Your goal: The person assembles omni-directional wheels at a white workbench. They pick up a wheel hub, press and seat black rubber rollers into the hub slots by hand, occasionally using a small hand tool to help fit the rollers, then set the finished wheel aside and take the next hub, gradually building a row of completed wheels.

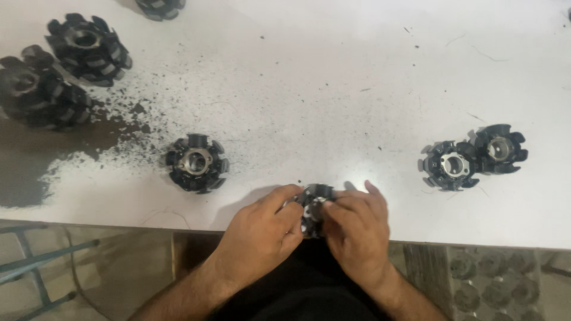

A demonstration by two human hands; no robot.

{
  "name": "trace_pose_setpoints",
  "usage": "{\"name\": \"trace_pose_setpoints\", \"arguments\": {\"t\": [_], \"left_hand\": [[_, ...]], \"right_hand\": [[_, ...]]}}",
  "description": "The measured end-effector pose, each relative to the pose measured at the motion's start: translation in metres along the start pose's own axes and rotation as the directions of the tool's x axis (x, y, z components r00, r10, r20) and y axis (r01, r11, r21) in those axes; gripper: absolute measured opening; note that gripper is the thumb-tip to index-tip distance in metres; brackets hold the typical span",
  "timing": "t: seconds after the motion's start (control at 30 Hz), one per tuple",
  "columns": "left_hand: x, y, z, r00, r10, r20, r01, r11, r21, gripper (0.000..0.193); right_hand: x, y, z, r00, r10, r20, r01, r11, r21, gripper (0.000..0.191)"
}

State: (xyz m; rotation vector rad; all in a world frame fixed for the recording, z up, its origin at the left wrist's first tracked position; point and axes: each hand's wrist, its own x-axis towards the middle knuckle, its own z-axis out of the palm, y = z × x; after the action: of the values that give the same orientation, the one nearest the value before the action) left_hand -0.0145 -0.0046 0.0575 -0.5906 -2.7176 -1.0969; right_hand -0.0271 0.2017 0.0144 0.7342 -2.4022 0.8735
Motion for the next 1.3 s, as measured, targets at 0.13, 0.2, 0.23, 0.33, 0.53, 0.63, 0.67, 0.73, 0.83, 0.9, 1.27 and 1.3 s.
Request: {"name": "trace_pose_setpoints", "arguments": {"t": [0.13,0.2,0.23,0.33,0.53,0.63,0.67,0.73,0.83,0.9,1.27,1.3], "left_hand": [[0.004,-0.015,-0.051,0.954,0.132,-0.270,-0.003,0.902,0.431,0.057],[0.007,-0.035,-0.075,0.966,-0.061,-0.251,0.208,0.761,0.615,0.090],[0.007,-0.041,-0.082,0.953,-0.159,-0.257,0.296,0.657,0.693,0.106],[0.012,-0.048,-0.089,0.912,-0.376,-0.164,0.410,0.817,0.406,0.096],[0.017,-0.014,-0.066,0.964,-0.056,0.262,0.009,0.984,0.178,0.100],[0.015,0.000,-0.039,0.953,0.161,0.255,-0.175,0.984,0.035,0.101],[0.014,0.001,-0.032,0.955,0.154,0.254,-0.159,0.987,-0.001,0.101],[0.013,0.001,-0.020,0.956,0.145,0.257,-0.131,0.989,-0.071,0.103],[0.004,0.005,-0.013,0.990,0.135,0.050,-0.133,0.991,-0.029,0.085],[0.001,0.010,-0.006,0.997,0.080,-0.007,-0.080,0.997,0.001,0.056],[-0.007,0.002,0.018,0.988,-0.144,-0.054,0.141,0.989,-0.042,0.018],[-0.007,0.003,0.017,0.989,-0.131,-0.064,0.128,0.991,-0.044,0.018]], "right_hand": [[0.018,0.034,-0.023,0.986,0.053,-0.160,-0.074,0.989,-0.127,0.022],[0.012,0.041,-0.034,0.966,0.135,-0.219,-0.161,0.981,-0.105,0.020],[0.006,0.041,-0.038,0.959,0.162,-0.234,-0.185,0.979,-0.083,0.020],[-0.010,0.034,-0.041,0.951,0.193,-0.239,-0.198,0.980,0.005,0.020],[-0.018,0.014,-0.039,0.947,0.215,-0.240,-0.176,0.969,0.175,0.022],[-0.021,0.006,-0.031,0.958,0.195,-0.211,-0.143,0.961,0.236,0.024],[-0.024,0.004,-0.029,0.961,0.192,-0.198,-0.140,0.958,0.249,0.025],[-0.028,-0.002,-0.026,0.968,0.202,-0.150,-0.155,0.948,0.276,0.025],[-0.029,-0.011,-0.024,0.977,0.201,-0.065,-0.180,0.953,0.243,0.025],[-0.024,-0.014,-0.020,0.984,0.176,-0.034,-0.165,0.965,0.205,0.026],[-0.018,-0.026,-0.006,0.995,0.093,0.021,-0.094,0.992,0.081,0.037],[-0.018,-0.026,-0.005,0.996,0.089,0.013,-0.090,0.993,0.073,0.037]]}}
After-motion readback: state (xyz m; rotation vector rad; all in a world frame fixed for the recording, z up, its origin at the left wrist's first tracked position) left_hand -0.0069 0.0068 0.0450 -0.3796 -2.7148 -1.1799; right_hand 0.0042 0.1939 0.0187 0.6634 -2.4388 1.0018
